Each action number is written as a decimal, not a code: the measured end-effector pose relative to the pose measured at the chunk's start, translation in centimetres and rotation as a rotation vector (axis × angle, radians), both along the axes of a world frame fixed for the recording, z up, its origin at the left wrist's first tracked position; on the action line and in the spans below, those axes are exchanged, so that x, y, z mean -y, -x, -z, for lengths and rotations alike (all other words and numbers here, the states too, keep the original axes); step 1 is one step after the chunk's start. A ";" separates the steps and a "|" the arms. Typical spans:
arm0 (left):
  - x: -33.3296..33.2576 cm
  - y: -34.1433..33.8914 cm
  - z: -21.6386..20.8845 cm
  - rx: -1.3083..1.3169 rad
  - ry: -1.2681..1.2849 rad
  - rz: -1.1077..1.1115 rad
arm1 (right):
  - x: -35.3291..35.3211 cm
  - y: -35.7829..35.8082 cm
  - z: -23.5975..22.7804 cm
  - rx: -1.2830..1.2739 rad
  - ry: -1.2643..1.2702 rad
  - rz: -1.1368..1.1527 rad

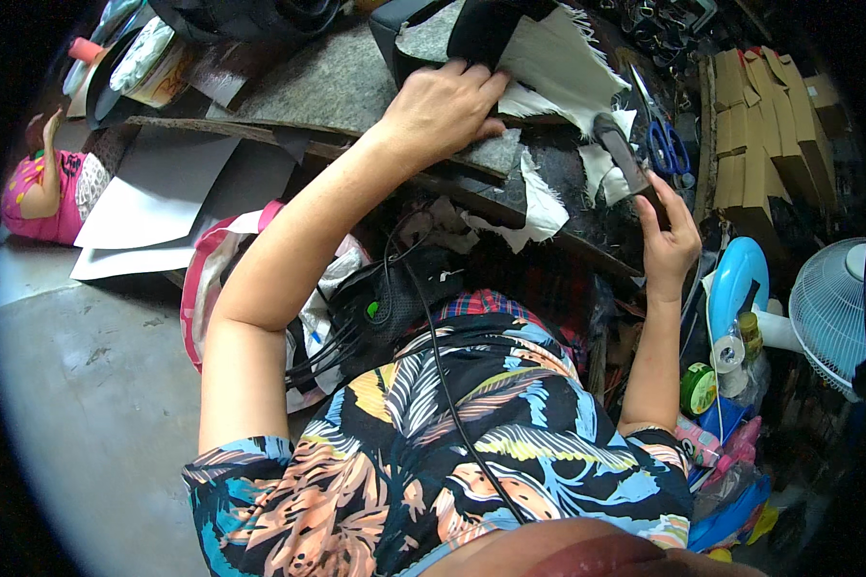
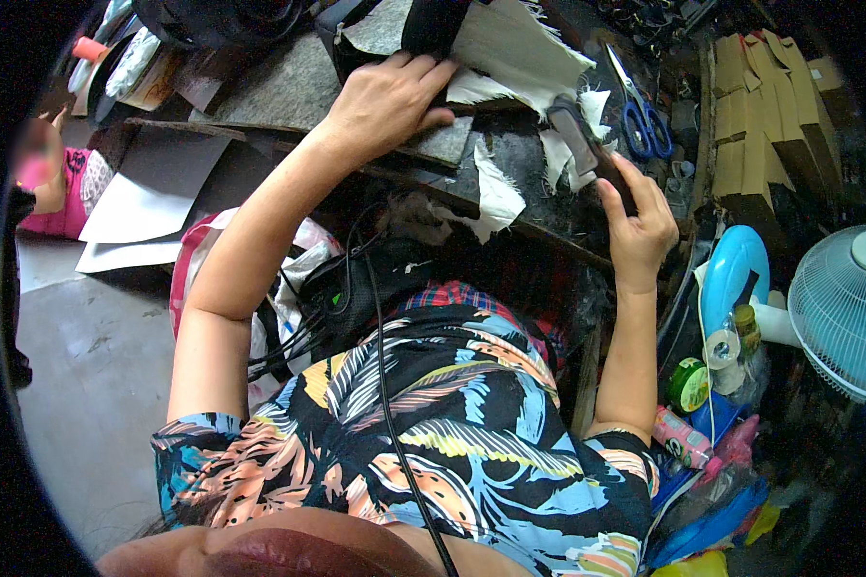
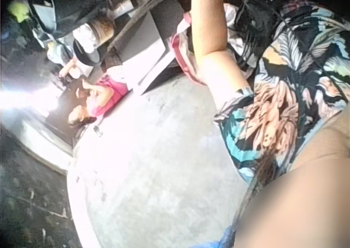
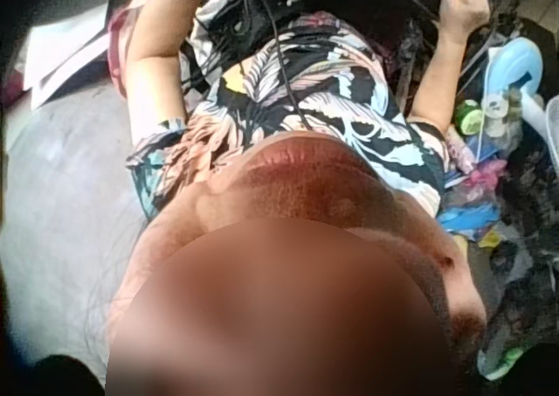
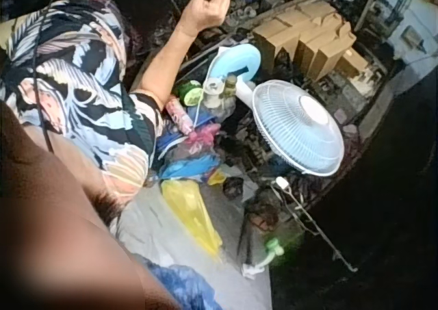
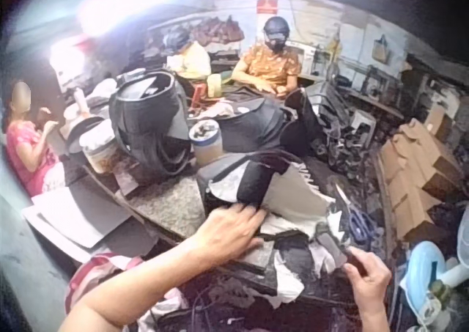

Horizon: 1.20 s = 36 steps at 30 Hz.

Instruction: The person repeatedly places a white fabric insert into a black shoe, presses it into place, and trims excess fabric with scissors. The person flips the shoe to check fit and continues trimming and adjusting the insert.

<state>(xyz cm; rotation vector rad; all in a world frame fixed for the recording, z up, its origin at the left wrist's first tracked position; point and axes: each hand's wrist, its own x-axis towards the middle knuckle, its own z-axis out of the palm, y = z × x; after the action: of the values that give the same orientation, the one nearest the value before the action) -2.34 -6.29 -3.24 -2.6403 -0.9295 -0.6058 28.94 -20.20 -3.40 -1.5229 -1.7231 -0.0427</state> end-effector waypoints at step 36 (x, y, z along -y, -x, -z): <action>4.0 4.8 -0.9 0.200 0.227 0.027 | -12.9 3.6 -1.5 0.360 0.486 -0.993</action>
<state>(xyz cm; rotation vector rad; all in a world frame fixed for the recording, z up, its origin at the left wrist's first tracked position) -7.14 -10.26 -2.36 -2.8347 -1.0790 -0.8284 25.34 -7.29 -1.88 -0.8169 -2.7532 0.6870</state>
